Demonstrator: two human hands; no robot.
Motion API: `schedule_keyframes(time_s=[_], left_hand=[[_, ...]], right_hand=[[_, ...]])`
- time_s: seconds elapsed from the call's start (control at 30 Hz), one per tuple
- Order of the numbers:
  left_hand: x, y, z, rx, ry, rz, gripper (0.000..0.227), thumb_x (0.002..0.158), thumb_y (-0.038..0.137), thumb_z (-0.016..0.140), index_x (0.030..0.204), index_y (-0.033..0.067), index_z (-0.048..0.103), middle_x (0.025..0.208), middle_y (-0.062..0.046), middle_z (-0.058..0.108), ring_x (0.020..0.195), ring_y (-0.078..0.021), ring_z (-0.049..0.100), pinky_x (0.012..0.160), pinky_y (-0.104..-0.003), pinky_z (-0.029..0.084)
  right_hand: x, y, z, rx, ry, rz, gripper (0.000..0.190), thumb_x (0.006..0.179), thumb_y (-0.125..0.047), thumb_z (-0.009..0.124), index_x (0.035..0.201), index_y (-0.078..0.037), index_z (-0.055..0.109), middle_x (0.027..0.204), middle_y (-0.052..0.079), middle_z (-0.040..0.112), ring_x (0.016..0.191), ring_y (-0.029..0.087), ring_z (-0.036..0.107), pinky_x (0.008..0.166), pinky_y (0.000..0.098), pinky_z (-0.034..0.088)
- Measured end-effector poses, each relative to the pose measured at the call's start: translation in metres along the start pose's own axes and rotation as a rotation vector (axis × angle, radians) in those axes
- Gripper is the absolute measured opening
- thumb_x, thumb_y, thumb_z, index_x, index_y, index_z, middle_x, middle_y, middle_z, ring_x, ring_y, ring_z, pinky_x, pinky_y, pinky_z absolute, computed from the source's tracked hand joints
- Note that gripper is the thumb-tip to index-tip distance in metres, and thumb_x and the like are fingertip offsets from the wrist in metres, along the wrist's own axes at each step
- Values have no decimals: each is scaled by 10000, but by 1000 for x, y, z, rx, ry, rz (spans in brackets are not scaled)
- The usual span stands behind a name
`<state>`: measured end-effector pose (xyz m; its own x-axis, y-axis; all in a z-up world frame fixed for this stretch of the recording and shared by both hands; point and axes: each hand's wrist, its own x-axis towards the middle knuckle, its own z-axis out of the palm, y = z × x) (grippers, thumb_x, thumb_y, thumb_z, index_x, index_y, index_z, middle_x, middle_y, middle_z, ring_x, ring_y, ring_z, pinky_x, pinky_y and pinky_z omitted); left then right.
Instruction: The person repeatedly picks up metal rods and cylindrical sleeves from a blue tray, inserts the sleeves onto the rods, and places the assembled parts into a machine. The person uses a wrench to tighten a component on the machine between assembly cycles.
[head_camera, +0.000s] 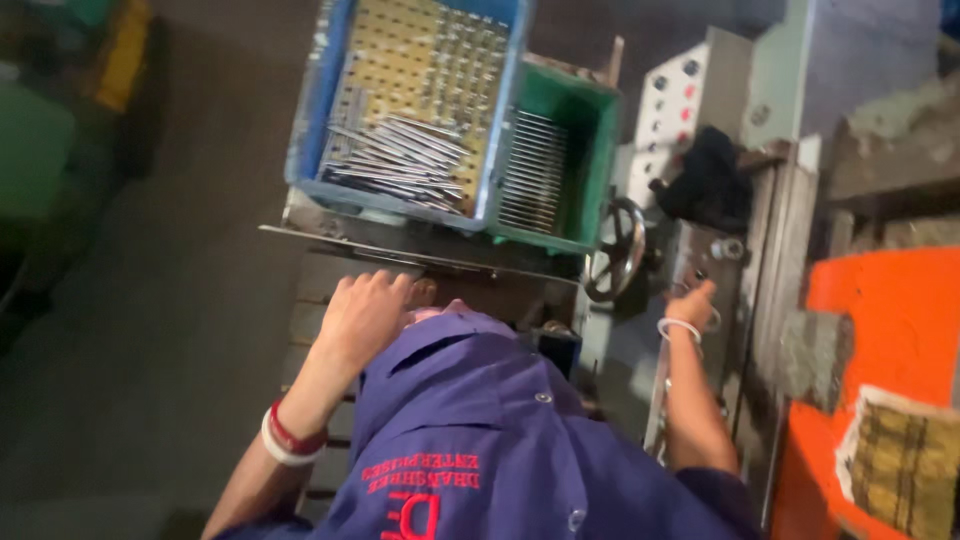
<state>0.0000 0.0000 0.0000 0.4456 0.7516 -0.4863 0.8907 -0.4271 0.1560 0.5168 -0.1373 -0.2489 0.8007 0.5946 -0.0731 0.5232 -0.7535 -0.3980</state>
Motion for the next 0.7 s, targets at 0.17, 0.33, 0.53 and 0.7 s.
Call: schedule_keyframes(time_s=[0.17, 0.33, 0.53, 0.7], left_hand=[[31, -46, -20, -19, 195, 19, 423, 809, 404, 794, 1066, 97, 655, 996, -125, 708, 979, -342, 689, 844, -489, 509], [90, -86, -21, -75, 287, 43, 367, 808, 360, 804, 1001, 74, 679, 934, -155, 713, 935, -367, 697, 811, -508, 519], [178, -120, 5, -82, 352, 129, 154, 869, 195, 712, 943, 63, 689, 953, -161, 715, 934, -377, 705, 802, -511, 539], [208, -140, -5, -112, 348, 105, 125, 908, 90, 586, 956, 96, 701, 1002, -151, 706, 936, -381, 694, 784, -500, 546]], right_hand=[[-19, -18, -10, -37, 97, -13, 703, 795, -151, 907, 1348, 3, 501, 1076, 314, 686, 964, 494, 660, 835, 526, 514], [-100, -29, 10, 236, 26, -24, 288, 889, -172, 815, 1112, -48, 683, 959, 170, 740, 846, 324, 700, 795, 427, 543], [-203, -24, 12, 224, -24, 179, 185, 867, -222, 778, 956, -63, 750, 894, 138, 752, 820, 270, 717, 760, 401, 542], [-254, -1, 5, 175, -133, 432, 264, 897, -316, 730, 991, -72, 772, 837, 172, 754, 773, 320, 739, 741, 419, 552]])
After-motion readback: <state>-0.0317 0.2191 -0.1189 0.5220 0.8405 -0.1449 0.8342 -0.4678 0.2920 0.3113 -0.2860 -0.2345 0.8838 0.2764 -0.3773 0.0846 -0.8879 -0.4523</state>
